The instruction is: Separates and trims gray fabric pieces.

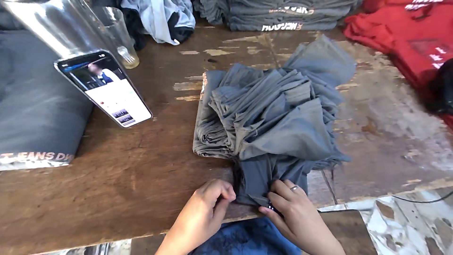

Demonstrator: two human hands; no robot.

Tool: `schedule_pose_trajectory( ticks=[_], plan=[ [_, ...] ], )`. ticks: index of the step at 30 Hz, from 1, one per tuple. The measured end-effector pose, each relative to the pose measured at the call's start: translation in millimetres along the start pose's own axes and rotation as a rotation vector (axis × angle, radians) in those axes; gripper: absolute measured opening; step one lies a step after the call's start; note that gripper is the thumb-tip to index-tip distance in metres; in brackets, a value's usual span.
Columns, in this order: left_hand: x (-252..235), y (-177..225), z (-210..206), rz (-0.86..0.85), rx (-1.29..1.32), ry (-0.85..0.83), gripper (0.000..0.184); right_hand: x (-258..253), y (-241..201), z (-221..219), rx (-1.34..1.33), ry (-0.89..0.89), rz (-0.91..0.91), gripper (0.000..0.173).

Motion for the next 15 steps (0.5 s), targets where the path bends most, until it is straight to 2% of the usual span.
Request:
schedule_pose_trajectory(
  ticks=[7,15],
  plan=[
    [0.0,2.2,-2.6,-0.016,0.051,-0.015,0.008,-2.6,-8.1,-3.2,0.111,0.016,-0.029,0.06],
    [-2.2,2.7,-0.5,-0.023,0.081,0.002,0.006,-3.9,-8.8,-2.4,0.094,0.0,-0.022,0.06]
  ],
)
Point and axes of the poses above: each hand's wrist, its own x-axis away from the middle knuckle, its own z-axis out of the back of the hand, y = z × x, the point moved 3 cm from there along -x, towards the middle knuckle, and after that the axes turned 9 degrees about -x, right-handed, at the moved point
